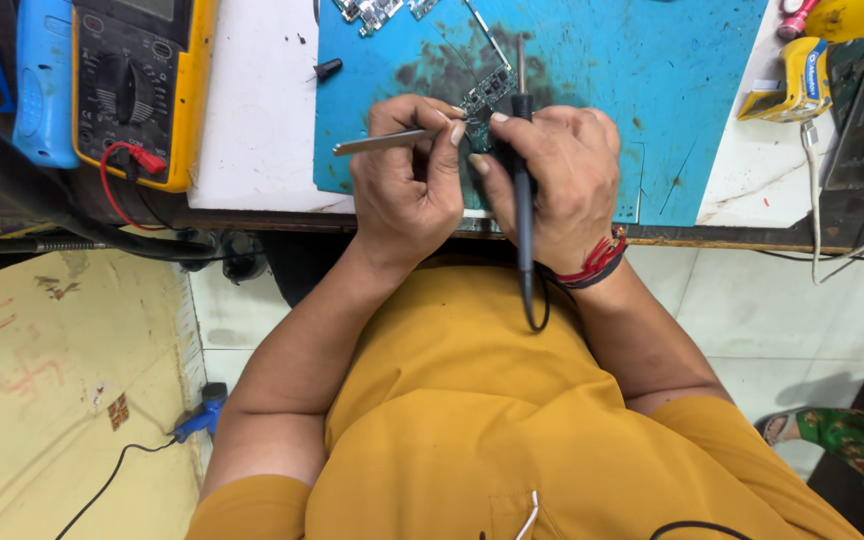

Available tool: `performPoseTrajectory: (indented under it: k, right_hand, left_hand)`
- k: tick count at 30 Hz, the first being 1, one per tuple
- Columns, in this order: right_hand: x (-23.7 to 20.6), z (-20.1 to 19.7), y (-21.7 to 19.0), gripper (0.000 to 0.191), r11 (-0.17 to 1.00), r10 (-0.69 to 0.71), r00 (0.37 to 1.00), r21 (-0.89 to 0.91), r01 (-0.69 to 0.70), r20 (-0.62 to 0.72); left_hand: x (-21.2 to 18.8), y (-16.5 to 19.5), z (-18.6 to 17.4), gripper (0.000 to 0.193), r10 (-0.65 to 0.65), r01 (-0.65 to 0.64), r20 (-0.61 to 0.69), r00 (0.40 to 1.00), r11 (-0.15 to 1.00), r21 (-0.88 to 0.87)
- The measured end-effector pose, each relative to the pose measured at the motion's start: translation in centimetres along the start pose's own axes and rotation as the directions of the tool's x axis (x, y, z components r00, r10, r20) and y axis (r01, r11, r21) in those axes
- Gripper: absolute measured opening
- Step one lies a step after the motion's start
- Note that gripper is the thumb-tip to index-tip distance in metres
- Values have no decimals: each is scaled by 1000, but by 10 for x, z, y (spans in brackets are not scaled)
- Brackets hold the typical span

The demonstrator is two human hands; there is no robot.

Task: The person solders components on a green circuit board at a repair workbench, holding the board steady with a metal tool in one hand while applying a soldering iron with the other. They reposition and turn the board repeatedly to solder different points, with other boards and a multimeter on the bench.

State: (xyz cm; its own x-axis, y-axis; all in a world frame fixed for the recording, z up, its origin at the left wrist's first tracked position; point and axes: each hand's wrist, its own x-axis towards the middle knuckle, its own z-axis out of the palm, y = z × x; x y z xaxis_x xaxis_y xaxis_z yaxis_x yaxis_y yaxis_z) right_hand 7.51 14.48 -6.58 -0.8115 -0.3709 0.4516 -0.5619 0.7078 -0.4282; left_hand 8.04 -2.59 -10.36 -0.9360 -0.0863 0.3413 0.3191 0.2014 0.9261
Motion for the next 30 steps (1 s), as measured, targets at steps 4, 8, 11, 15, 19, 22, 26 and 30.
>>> performPoseTrajectory:
  k: [4,8,11,15,19,22,26,30]
  right_hand:
    - [-9,11,1,47,861,241,958,489,-137,-156]
    - [-23,12,9,30,934,237,954,314,-170,-186]
    - [-31,8,12,22,944,210,961,294,-152,-179]
    - [-30,3,8,12,925,211,970,344,-160,-117]
    - [-23,0,4,10,921,206,972,357,-155,-110]
    - [-21,-3,2,10,928,203,976,336,-164,-83]
    - [-21,-5,0,10,930,193,980,328,-166,-51]
    - [-18,-4,1,10,936,178,982,318,-150,-58]
  left_hand:
    - [1,-1,-1,18,-47,47,2,999,996,-74]
    - [3,0,-6,17,-47,49,40,998,997,-59]
    - [2,3,-11,17,-47,47,74,996,999,-3]
    - [2,10,-13,18,-46,44,61,997,999,32]
    - [5,13,-14,18,-19,15,75,997,998,62]
    - [6,13,-15,18,21,-28,82,996,996,85]
    - [4,14,-16,18,32,-41,81,996,993,115]
    - [6,13,-16,18,39,-49,83,996,992,118]
